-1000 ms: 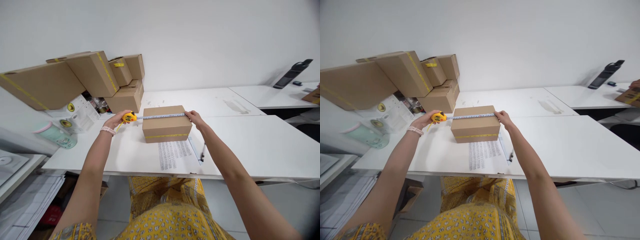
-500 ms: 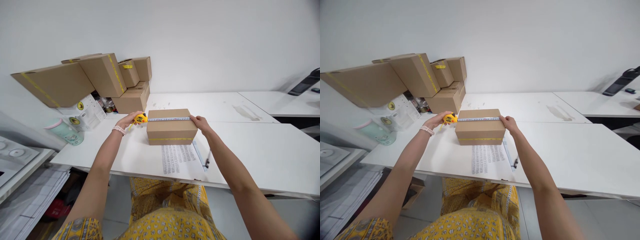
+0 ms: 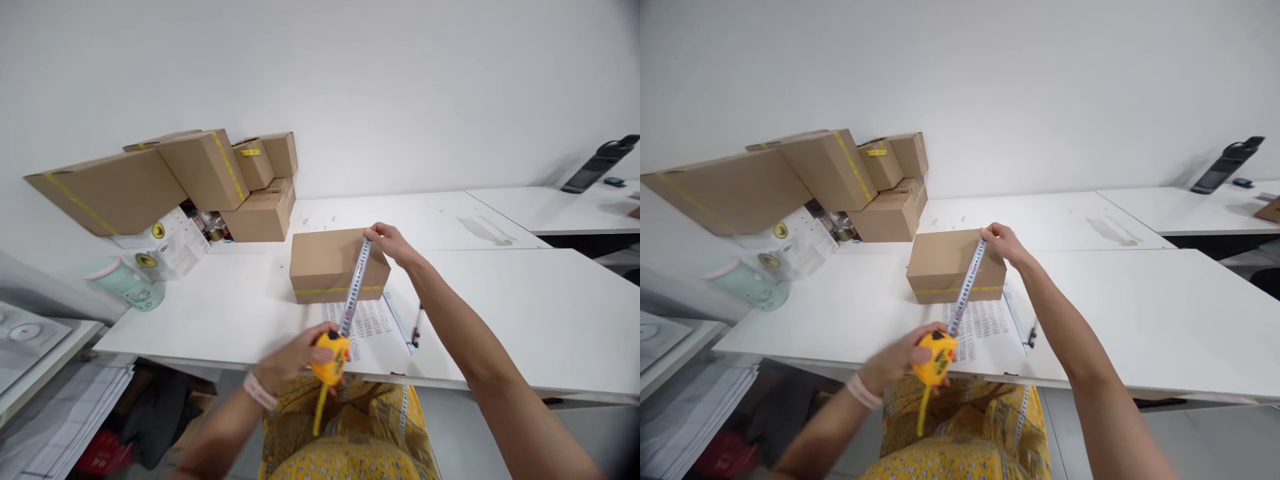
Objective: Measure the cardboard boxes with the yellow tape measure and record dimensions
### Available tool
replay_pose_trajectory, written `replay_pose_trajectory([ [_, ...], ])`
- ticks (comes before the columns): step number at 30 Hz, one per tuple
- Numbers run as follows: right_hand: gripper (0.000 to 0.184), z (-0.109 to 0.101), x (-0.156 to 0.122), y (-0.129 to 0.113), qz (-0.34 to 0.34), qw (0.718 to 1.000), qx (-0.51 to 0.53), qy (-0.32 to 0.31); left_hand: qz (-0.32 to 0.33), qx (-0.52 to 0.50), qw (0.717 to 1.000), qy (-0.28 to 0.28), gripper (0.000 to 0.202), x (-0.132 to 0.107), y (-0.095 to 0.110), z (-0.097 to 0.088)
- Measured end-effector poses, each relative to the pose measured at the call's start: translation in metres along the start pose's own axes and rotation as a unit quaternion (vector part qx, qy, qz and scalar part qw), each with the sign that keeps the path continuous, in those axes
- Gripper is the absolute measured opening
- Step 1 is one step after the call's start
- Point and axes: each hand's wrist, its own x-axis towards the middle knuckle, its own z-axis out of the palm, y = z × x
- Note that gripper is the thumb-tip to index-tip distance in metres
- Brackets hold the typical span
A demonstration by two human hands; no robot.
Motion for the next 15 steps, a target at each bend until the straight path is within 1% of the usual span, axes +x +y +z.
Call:
replay_pose_trajectory([
  [1,0.037,0.007,0.006,-0.004,0.003,0.999,-0.020,-0.025,0.027,-0.046,0.999,0.007,0.061,0.010,-0.015,0.016],
  [2,0.036,0.013,0.014,-0.008,0.008,0.998,-0.039,-0.043,0.058,-0.075,0.995,0.027,0.061,0.021,-0.023,0.030],
  [3,0.036,0.019,0.023,-0.011,0.014,0.997,-0.058,-0.054,0.090,-0.089,0.991,0.044,0.062,0.033,-0.025,0.040],
  [5,0.036,0.028,0.041,-0.012,0.025,0.994,-0.091,-0.057,0.129,-0.085,0.985,0.080,0.062,0.054,-0.014,0.051],
  [8,0.036,0.037,0.064,-0.007,0.055,0.989,-0.132,-0.048,0.136,-0.056,0.982,0.116,0.064,0.076,0.011,0.048],
  [10,0.036,0.042,0.074,-0.001,0.069,0.983,-0.166,-0.049,0.130,-0.044,0.982,0.131,0.065,0.083,0.020,0.042],
  [12,0.035,0.046,0.079,0.004,0.068,0.976,-0.200,-0.051,0.125,-0.041,0.981,0.145,0.064,0.086,0.019,0.039],
  [15,0.030,0.050,0.082,0.009,0.055,0.972,-0.220,-0.053,0.118,-0.051,0.978,0.165,0.065,0.089,0.011,0.041],
])
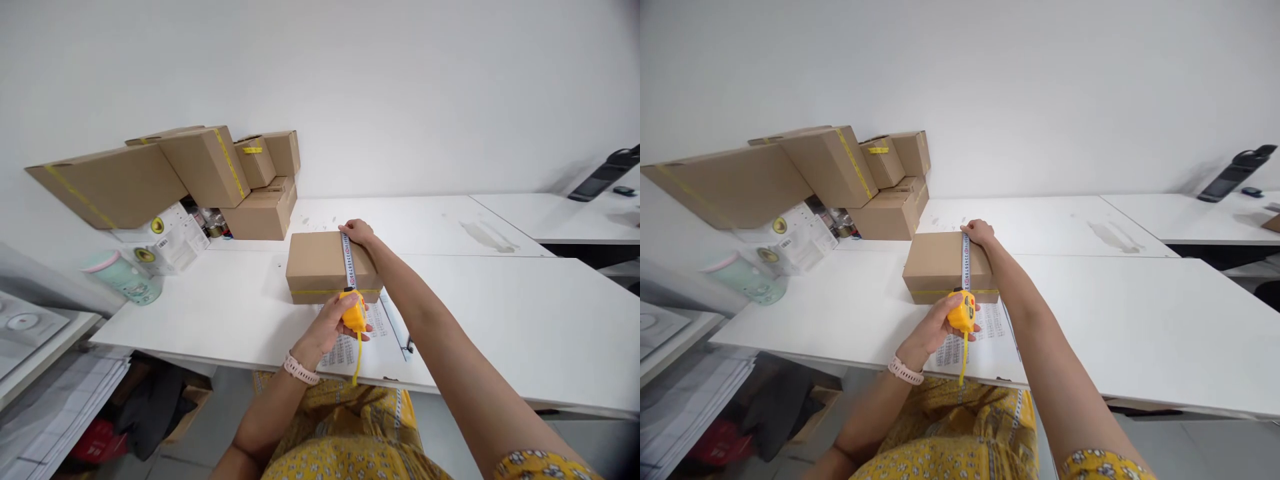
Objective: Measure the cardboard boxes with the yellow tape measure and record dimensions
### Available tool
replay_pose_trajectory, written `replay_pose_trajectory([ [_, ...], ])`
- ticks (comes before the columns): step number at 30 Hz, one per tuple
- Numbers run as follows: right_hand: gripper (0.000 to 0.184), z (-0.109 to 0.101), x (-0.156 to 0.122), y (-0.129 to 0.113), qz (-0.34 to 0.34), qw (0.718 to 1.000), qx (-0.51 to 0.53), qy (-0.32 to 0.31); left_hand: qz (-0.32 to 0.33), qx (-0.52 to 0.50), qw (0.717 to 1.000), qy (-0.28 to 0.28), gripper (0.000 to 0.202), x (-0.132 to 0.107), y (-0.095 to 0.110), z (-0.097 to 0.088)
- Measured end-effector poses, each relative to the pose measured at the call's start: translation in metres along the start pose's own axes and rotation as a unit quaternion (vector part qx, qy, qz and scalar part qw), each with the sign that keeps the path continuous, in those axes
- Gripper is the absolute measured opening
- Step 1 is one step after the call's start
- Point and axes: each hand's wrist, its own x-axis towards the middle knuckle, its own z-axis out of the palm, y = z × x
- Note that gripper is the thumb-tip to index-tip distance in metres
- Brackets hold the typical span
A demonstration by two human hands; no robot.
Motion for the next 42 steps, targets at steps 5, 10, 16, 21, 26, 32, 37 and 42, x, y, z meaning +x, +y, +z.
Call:
replay_pose_trajectory([
  [5,0.031,0.001,0.001,0.005,-0.016,1.000,-0.015,-0.011,-0.009,-0.008,1.000,0.022,0.067,-0.003,-0.009,0.011],
  [10,0.033,0.003,-0.003,0.003,-0.009,1.000,-0.013,-0.012,-0.014,-0.003,0.999,0.051,0.066,-0.001,-0.011,0.019],
  [16,0.053,-0.022,-0.026,0.010,-0.050,0.969,0.233,0.065,0.050,0.039,0.997,0.050,0.062,-0.028,-0.004,0.001],
  [21,0.069,-0.035,-0.089,0.073,-0.001,0.952,0.247,0.184,0.177,0.130,0.949,0.225,0.069,-0.059,-0.005,-0.064],
  [26,0.065,-0.016,-0.158,0.098,-0.020,0.989,0.132,0.069,0.141,0.155,0.942,0.264,0.067,-0.047,0.002,-0.109],
  [32,0.058,-0.035,-0.147,0.046,-0.089,0.988,0.083,0.095,0.194,0.169,0.940,0.225,0.065,-0.030,0.060,-0.112],
  [37,0.043,-0.045,-0.117,0.029,-0.084,0.982,0.043,0.164,0.215,0.201,0.930,0.221,0.066,-0.032,0.083,-0.098],
  [42,0.031,-0.038,-0.111,0.028,-0.234,0.960,0.064,0.143,0.184,0.183,0.954,0.148,0.064,-0.061,0.032,-0.060],
])
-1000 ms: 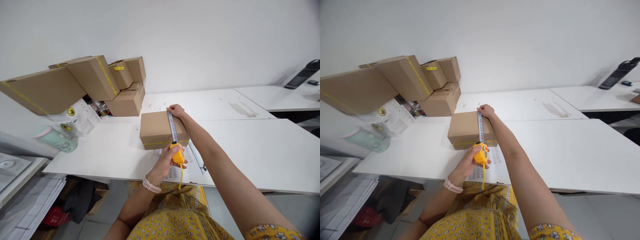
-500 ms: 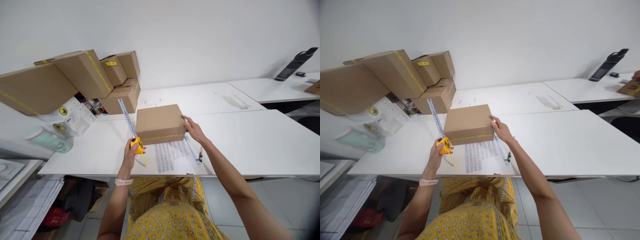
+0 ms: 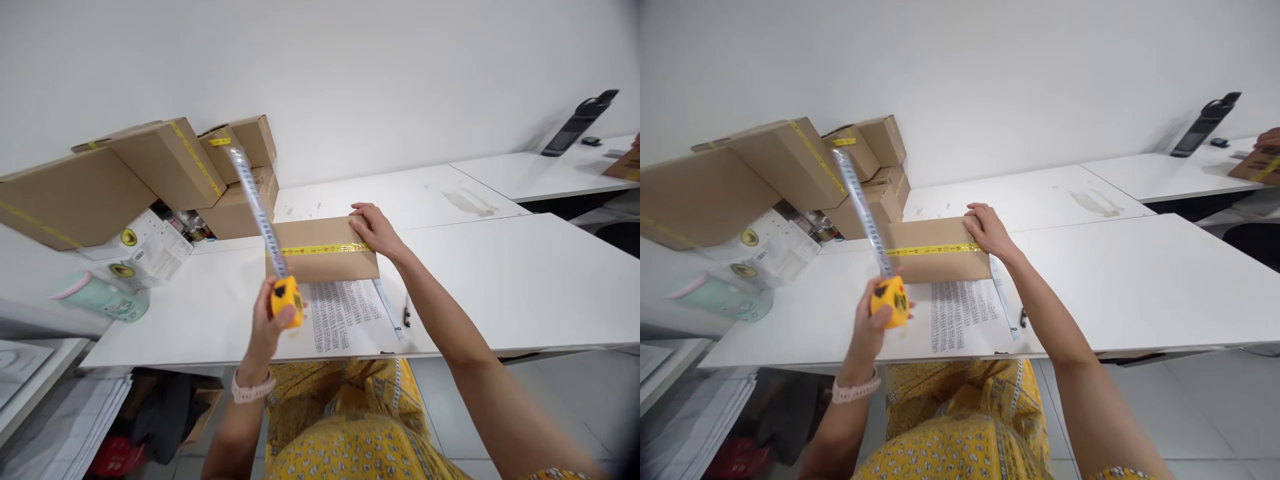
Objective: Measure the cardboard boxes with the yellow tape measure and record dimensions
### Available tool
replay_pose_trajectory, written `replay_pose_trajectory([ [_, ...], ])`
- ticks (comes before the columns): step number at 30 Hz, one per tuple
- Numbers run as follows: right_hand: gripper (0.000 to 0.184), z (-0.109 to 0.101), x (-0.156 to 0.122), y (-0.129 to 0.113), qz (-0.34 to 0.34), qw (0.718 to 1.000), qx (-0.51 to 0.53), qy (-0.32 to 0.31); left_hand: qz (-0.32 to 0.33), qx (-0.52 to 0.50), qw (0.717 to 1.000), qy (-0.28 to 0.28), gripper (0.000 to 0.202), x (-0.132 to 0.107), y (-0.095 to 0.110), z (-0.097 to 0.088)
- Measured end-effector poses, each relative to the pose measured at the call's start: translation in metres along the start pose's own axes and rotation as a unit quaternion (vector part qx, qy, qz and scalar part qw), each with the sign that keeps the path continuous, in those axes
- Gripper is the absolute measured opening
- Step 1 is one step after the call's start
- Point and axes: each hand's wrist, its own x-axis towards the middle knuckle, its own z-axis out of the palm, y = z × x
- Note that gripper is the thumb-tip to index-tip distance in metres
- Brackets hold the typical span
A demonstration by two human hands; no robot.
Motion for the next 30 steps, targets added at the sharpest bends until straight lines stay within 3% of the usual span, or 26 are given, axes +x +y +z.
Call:
replay_pose_trajectory([
  [3,0.032,0.000,0.003,-0.009,-0.022,0.998,-0.048,-0.035,-0.085,-0.061,0.989,-0.107,0.062,-0.028,-0.018,0.026],
  [6,0.035,0.002,0.006,-0.016,-0.030,0.993,-0.110,-0.033,-0.129,-0.096,0.976,-0.144,0.064,-0.036,-0.032,0.040],
  [14,0.037,0.011,0.008,-0.016,-0.045,0.980,-0.192,-0.023,-0.168,-0.117,0.968,-0.148,0.063,-0.041,-0.056,0.040],
  [19,0.052,0.014,0.009,-0.019,-0.082,0.962,-0.260,-0.031,-0.188,-0.131,0.962,-0.147,0.066,-0.048,-0.059,0.040],
  [24,0.055,0.014,0.010,-0.022,-0.119,0.940,-0.313,-0.063,-0.186,-0.149,0.960,-0.145,0.062,-0.051,-0.058,0.041],
  [30,0.054,0.015,0.012,-0.020,-0.118,0.936,-0.322,-0.077,-0.158,-0.115,0.968,-0.156,0.061,-0.050,-0.068,0.044],
])
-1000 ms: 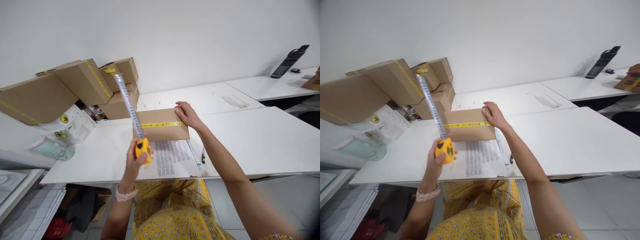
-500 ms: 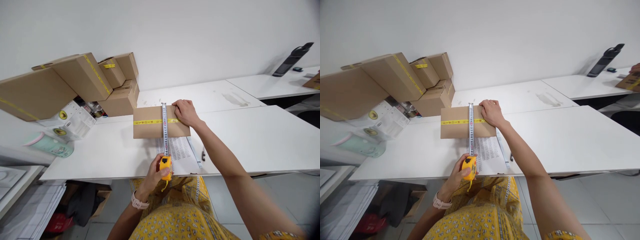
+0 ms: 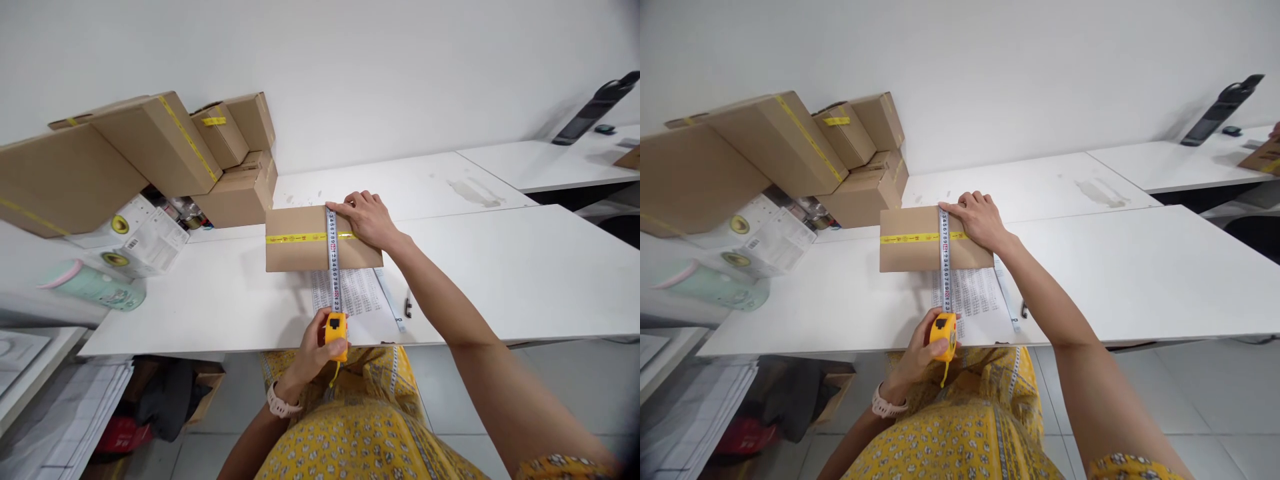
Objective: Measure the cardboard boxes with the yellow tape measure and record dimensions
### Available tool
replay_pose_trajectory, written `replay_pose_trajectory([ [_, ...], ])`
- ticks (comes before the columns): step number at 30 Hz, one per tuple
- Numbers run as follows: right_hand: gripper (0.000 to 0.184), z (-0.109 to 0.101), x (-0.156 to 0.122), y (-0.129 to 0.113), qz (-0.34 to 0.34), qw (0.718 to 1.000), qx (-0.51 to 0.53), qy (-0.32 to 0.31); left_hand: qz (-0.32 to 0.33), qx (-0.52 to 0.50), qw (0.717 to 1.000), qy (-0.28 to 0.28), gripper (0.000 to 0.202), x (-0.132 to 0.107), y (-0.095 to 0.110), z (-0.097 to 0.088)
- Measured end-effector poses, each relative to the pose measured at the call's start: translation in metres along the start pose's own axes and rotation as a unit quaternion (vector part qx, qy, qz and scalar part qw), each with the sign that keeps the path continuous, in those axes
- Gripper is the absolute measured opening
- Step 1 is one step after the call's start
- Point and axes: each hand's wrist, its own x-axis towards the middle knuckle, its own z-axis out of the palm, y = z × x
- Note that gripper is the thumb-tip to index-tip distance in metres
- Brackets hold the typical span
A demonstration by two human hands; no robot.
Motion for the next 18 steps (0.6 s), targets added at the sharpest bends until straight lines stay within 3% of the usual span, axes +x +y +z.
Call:
replay_pose_trajectory([
  [12,0.053,0.007,-0.004,0.004,-0.009,0.999,-0.002,0.031,0.002,0.026,0.999,-0.021,0.064,0.003,-0.010,-0.007],
  [18,0.050,0.007,-0.017,-0.005,0.020,0.997,0.008,0.079,0.073,0.031,0.997,-0.019,0.077,-0.022,-0.017,-0.016],
])
